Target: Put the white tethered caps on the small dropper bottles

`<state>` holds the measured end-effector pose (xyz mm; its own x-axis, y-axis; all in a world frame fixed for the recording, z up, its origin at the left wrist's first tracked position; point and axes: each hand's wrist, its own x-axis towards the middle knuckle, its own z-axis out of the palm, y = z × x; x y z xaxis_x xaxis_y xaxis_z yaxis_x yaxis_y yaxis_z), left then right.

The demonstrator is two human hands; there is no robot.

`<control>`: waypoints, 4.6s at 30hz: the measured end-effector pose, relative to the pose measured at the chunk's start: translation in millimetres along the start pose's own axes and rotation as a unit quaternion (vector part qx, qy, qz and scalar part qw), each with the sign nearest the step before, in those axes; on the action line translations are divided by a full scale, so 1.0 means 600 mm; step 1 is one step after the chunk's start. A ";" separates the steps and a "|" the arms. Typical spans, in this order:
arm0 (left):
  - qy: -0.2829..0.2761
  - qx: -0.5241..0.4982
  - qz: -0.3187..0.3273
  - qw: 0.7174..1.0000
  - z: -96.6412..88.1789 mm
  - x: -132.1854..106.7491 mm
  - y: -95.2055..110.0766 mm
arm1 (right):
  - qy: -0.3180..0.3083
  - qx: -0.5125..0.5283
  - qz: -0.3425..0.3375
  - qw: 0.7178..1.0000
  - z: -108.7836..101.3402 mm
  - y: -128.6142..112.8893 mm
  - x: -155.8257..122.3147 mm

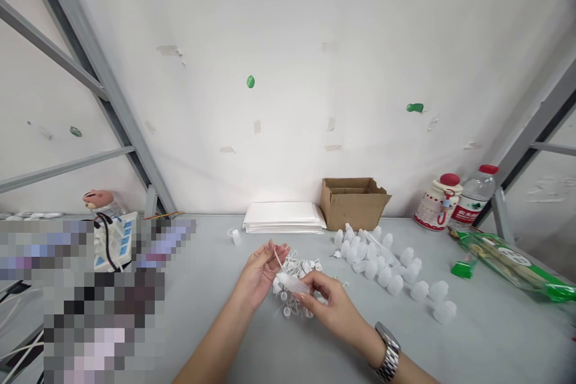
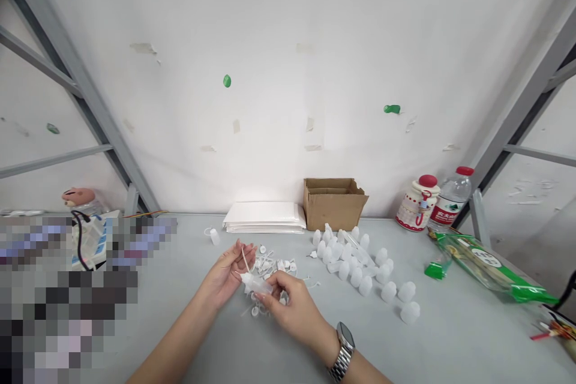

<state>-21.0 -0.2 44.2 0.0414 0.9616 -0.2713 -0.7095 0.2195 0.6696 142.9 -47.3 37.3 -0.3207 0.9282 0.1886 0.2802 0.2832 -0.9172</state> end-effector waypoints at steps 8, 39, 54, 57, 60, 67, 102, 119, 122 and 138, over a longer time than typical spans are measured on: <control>-0.131 0.079 0.046 0.987 0.006 -0.017 0.002 | 0.053 0.090 -0.011 0.994 -0.008 0.002 0.000; -0.091 0.277 0.111 0.950 0.007 -0.022 0.018 | 0.057 -0.042 -0.037 0.997 -0.022 -0.006 0.003; -0.055 0.357 0.108 0.926 0.006 -0.016 0.017 | 0.020 -0.093 -0.045 0.994 -0.042 -0.005 0.009; -0.044 0.350 0.107 0.930 0.008 -0.019 0.015 | 0.020 -0.077 -0.035 0.996 -0.039 -0.003 0.010; -0.044 0.345 0.108 0.931 0.008 -0.020 0.013 | 0.019 -0.061 -0.026 0.998 -0.036 -0.002 0.010; -0.119 0.234 0.092 0.961 0.010 -0.021 0.011 | 0.023 -0.001 -0.012 1.000 -0.031 0.000 0.011; 0.242 0.656 0.212 0.683 -0.163 -0.003 0.117 | -0.001 0.034 0.056 0.998 -0.012 0.016 0.019; 0.246 0.663 0.229 0.669 -0.162 0.065 0.100 | -0.017 0.011 0.030 0.999 -0.012 0.021 0.015; 0.246 0.665 0.227 0.667 -0.164 0.065 0.098 | -0.028 0.006 0.033 0.999 -0.011 0.020 0.014; 0.248 0.654 0.236 0.674 -0.162 0.063 0.096 | -0.047 -0.009 0.048 0.998 -0.010 0.023 0.016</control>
<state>-129.0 32.8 5.3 -0.4427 0.8731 0.2044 0.6802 0.1784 0.7110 149.1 -33.3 28.7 -0.3752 0.9246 0.0651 0.3304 0.1990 -0.9226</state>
